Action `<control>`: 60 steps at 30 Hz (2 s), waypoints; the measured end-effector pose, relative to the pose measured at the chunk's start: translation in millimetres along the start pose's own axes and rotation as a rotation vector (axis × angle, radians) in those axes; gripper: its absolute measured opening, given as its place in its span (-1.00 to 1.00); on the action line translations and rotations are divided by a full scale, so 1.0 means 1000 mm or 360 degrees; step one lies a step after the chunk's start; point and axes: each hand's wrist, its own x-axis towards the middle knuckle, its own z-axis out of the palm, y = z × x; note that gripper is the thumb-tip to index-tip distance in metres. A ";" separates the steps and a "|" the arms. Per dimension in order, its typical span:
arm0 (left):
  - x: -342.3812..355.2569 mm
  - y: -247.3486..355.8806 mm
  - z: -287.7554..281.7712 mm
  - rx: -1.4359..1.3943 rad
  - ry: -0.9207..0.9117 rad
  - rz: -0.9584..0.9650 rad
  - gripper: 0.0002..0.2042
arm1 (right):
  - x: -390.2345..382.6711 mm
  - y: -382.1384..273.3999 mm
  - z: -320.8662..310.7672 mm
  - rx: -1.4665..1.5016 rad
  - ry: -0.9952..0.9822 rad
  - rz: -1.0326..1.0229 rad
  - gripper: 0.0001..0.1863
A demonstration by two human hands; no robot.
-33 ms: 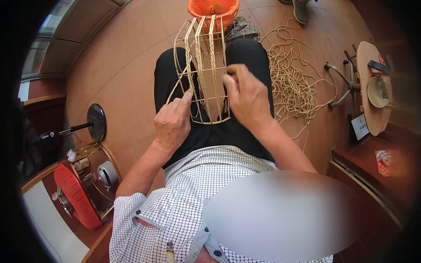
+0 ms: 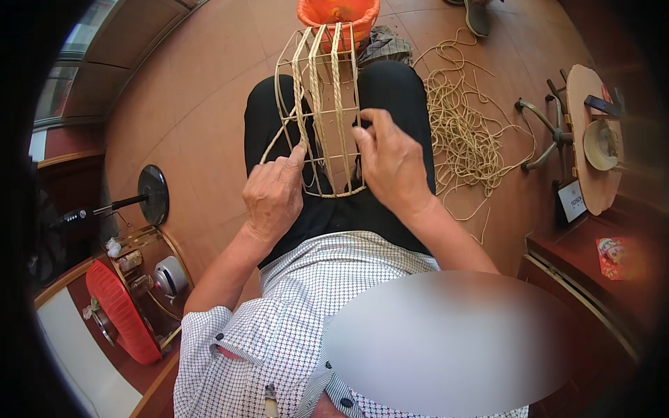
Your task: The person weaves cane strips onto a wooden frame by hand, wrapping, twisting, and threading the strips around the ribs of the structure.
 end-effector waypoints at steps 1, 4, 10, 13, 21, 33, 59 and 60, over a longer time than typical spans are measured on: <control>0.002 -0.002 0.000 -0.0024 0.0057 0.0047 -0.47 | -0.006 0.002 0.003 -0.0006 0.0003 0.0007 -0.80; 0.003 -0.002 -0.004 -0.0071 0.0034 0.0066 -0.47 | -0.013 0.003 0.010 -0.0138 0.0015 -0.0111 -0.78; 0.010 0.027 -0.036 -0.0339 -0.0255 -0.0306 -0.62 | -0.023 -0.008 0.015 -0.0195 0.0018 -0.0092 -0.69; 0.016 0.037 -0.044 -0.0740 -0.0172 -0.0418 -0.68 | -0.023 -0.010 0.013 -0.0058 -0.0055 0.0168 -0.66; -0.001 0.037 -0.042 -0.0497 -0.0439 -0.0272 -0.65 | -0.012 -0.009 0.015 0.0683 -0.0345 0.0586 -0.48; -0.006 0.032 -0.026 -0.0453 -0.0426 -0.0251 -0.66 | -0.004 -0.011 0.025 0.1112 -0.0347 0.0878 -0.48; 0.003 -0.026 -0.100 0.0313 -0.0123 -0.0020 -0.91 | -0.005 -0.007 0.037 0.1082 -0.0123 0.0868 -0.66; 0.000 -0.044 -0.108 0.0482 -0.0120 -0.0142 -0.92 | -0.005 -0.006 0.037 0.1097 -0.0107 0.0867 -0.67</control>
